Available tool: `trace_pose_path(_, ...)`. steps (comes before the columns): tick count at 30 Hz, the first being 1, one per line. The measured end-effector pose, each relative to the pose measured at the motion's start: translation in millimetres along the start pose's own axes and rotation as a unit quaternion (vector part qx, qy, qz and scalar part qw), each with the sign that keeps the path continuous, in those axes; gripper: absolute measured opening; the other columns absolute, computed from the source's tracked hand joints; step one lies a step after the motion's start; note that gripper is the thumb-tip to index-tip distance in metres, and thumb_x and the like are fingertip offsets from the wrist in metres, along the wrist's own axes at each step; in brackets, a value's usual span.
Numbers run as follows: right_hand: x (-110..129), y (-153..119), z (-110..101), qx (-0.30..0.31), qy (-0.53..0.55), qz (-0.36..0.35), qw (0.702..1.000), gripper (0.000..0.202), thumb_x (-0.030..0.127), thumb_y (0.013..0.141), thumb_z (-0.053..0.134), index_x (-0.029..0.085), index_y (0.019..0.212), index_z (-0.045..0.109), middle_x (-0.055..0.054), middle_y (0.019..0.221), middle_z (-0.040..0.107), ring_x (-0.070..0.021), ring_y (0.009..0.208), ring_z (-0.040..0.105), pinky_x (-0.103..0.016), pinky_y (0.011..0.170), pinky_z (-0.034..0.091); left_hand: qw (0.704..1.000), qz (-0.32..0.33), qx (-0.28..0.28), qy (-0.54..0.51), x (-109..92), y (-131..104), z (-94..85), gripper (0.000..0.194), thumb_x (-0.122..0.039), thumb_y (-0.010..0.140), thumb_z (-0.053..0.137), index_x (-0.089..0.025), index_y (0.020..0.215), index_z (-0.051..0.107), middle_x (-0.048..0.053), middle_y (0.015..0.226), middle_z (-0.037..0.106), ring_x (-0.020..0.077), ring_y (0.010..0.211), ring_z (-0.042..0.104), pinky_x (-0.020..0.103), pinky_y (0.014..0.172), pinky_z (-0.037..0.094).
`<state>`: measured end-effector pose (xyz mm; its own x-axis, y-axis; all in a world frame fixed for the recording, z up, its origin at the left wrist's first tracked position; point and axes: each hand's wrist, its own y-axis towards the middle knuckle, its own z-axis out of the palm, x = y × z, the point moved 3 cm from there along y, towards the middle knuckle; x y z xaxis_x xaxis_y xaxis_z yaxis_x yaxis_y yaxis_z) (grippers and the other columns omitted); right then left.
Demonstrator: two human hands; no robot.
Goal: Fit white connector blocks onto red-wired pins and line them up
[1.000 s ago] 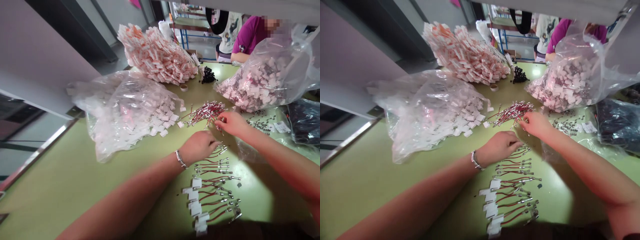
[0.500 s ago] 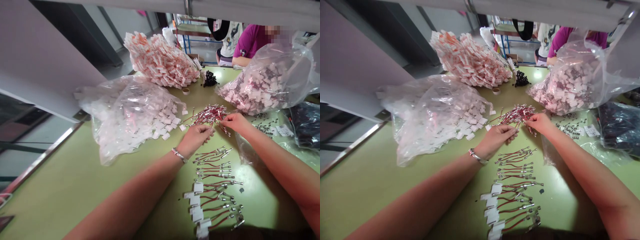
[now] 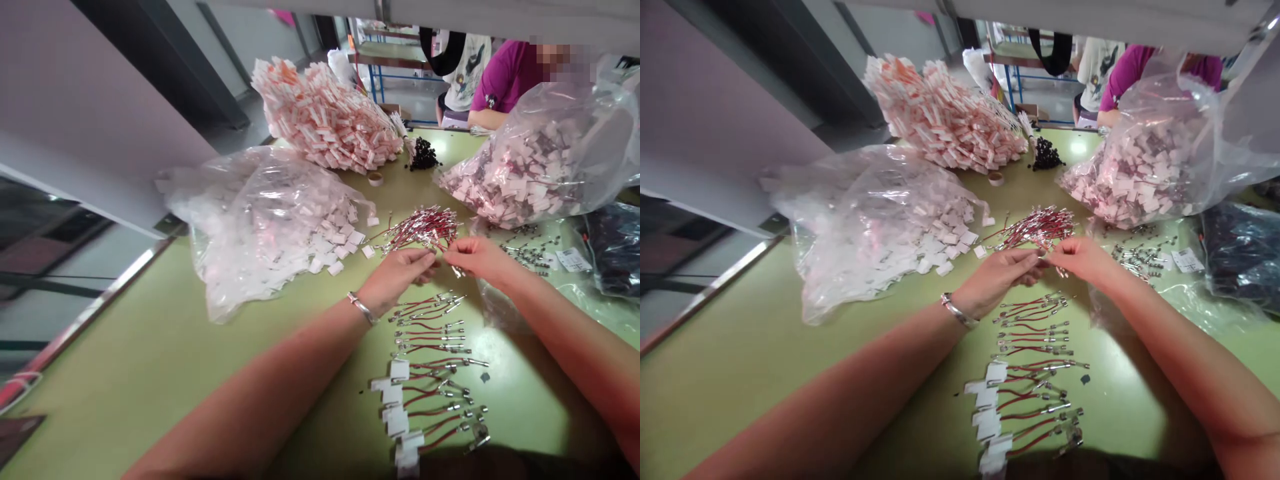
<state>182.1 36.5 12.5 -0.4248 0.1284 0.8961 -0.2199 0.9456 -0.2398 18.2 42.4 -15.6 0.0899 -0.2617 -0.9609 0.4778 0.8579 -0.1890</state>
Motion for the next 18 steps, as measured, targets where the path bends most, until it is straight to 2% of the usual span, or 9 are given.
trace_pose_path(3,-0.4,-5.2,16.9,0.009,0.007,-0.044,0.999,0.035,0.047,0.076,0.063,0.020,0.058,0.051,0.007,0.051,0.039,-0.0074,0.048,0.032,-0.024,0.047,0.025,0.994,0.038,-0.011,-0.100,0.1,-1.9,5.5,0.028,-0.041,0.069,0.076,-0.014,0.076,0.069,0.006,0.088,0.070,0.0140,0.081,0.060,0.031,0.079,0.047)
trace_pose_path(6,-0.2,-7.6,25.7,-0.007,0.003,-0.067,0.998,0.034,0.043,0.079,0.060,0.020,0.056,0.052,0.006,0.053,0.043,-0.0088,0.052,0.037,-0.026,0.052,0.033,0.989,0.062,-0.020,-0.133,-0.1,-3.3,8.2,0.027,-0.040,0.068,0.077,-0.014,0.072,0.069,0.006,0.087,0.070,0.0160,0.086,0.060,0.034,0.087,0.046)
trace_pose_path(9,0.3,-8.0,31.1,-0.020,-0.002,-0.103,0.995,0.028,0.037,0.081,0.057,0.020,0.059,0.058,0.001,0.062,0.056,-0.0120,0.062,0.051,-0.030,0.064,0.043,0.989,0.083,-0.007,-0.121,-3.1,-5.1,11.1,0.025,-0.039,0.075,0.071,-0.014,0.075,0.069,0.007,0.088,0.070,0.0159,0.087,0.061,0.033,0.086,0.045)
trace_pose_path(13,2.3,-10.1,37.6,-0.049,-0.016,-0.147,0.988,0.020,0.031,0.080,0.057,0.020,0.065,0.065,-0.003,0.079,0.067,-0.0168,0.084,0.061,-0.033,0.079,0.045,0.988,0.100,0.001,-0.119,-7.5,-7.5,13.1,0.022,-0.036,0.080,0.066,-0.014,0.076,0.063,0.006,0.089,0.069,0.0142,0.083,0.060,0.028,0.078,0.046)
trace_pose_path(16,5.6,-13.1,30.0,-0.063,-0.074,-0.117,0.988,0.024,0.036,0.081,0.055,0.020,0.069,0.067,-0.002,0.068,0.065,-0.0149,0.068,0.058,-0.029,0.064,0.045,0.990,0.092,-0.026,-0.105,-8.9,-7.8,9.0,0.023,-0.035,0.081,0.064,-0.014,0.074,0.060,0.004,0.081,0.066,0.0121,0.075,0.059,0.026,0.073,0.046)
trace_pose_path(18,9.7,-15.9,11.6,-0.079,-0.158,-0.095,0.980,0.031,0.042,0.082,0.053,0.019,0.068,0.066,0.000,0.057,0.059,-0.0126,0.055,0.050,-0.027,0.053,0.038,0.993,0.085,-0.058,-0.057,-10.4,-7.9,4.2,0.023,-0.036,0.084,0.061,-0.014,0.078,0.060,0.002,0.073,0.062,0.0103,0.067,0.056,0.023,0.064,0.044)
